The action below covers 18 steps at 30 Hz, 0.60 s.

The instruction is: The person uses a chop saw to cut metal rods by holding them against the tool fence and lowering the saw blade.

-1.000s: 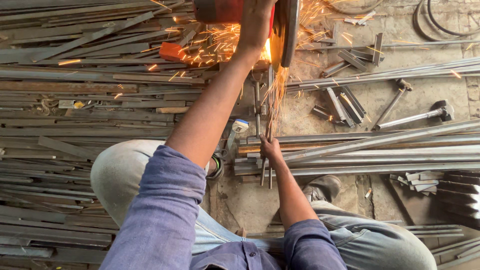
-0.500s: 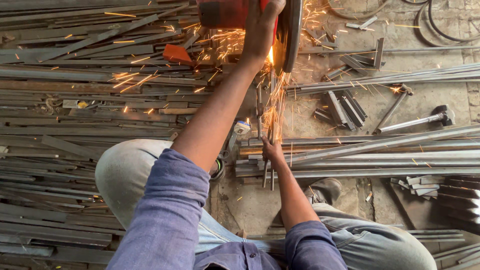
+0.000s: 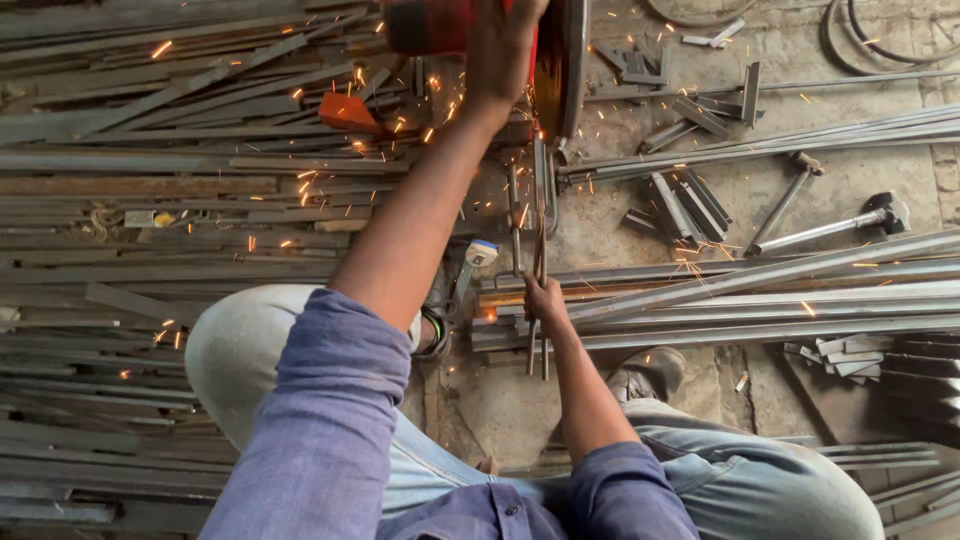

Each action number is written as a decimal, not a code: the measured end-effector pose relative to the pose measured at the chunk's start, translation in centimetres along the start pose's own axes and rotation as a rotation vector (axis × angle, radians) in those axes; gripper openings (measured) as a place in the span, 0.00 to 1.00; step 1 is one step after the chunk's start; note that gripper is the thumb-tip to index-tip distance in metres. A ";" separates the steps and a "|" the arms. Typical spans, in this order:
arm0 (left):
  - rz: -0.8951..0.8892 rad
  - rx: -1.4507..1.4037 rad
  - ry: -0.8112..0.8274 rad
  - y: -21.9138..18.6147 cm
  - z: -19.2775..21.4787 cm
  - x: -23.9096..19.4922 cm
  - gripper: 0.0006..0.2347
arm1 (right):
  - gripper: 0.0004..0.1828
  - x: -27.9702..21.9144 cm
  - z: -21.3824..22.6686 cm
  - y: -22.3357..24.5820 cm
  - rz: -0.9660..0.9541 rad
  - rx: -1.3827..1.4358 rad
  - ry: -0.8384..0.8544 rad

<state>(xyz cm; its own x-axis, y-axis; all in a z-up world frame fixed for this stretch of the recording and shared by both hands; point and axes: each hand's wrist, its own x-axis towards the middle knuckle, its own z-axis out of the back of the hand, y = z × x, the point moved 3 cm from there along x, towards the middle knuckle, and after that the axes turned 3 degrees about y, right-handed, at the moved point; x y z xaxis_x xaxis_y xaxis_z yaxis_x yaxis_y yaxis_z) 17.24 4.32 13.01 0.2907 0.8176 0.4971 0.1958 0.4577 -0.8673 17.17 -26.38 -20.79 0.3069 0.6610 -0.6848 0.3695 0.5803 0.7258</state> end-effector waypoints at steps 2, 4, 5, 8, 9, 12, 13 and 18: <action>0.068 0.068 0.038 2.6 0.1 2.7 0.19 | 0.24 -0.4 0.0 0.7 0.052 0.005 -0.037; 0.153 0.154 0.076 5.4 0.4 4.1 0.19 | 0.24 -1.0 0.1 0.9 0.083 0.010 -0.097; 0.195 0.184 0.089 6.6 0.7 4.7 0.19 | 0.23 -1.1 0.1 1.1 0.096 0.015 -0.138; 0.267 0.232 0.089 9.3 1.2 6.0 0.19 | 0.23 -1.2 0.0 1.9 0.129 0.135 -0.224; 0.277 0.240 0.081 9.8 1.4 6.3 0.19 | 0.23 -1.2 0.0 2.2 0.138 0.193 -0.245; 0.293 0.265 0.066 10.5 2.0 6.8 0.19 | 0.26 -1.1 1.6 3.1 -0.060 -0.093 -0.198; 0.300 0.270 0.064 10.6 2.1 6.6 0.19 | 0.25 -1.7 2.0 2.9 -0.046 -0.103 -0.195; 0.326 0.308 0.041 10.7 3.0 6.5 0.19 | 0.22 -3.3 2.0 3.1 -0.038 -0.064 -0.207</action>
<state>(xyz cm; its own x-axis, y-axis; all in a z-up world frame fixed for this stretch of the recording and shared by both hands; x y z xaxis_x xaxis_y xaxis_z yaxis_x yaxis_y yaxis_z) 18.44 15.58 6.87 0.3291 0.9246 0.1920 -0.1980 0.2664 -0.9433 19.08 -27.74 -16.47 0.4697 0.5301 -0.7060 0.3296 0.6366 0.6972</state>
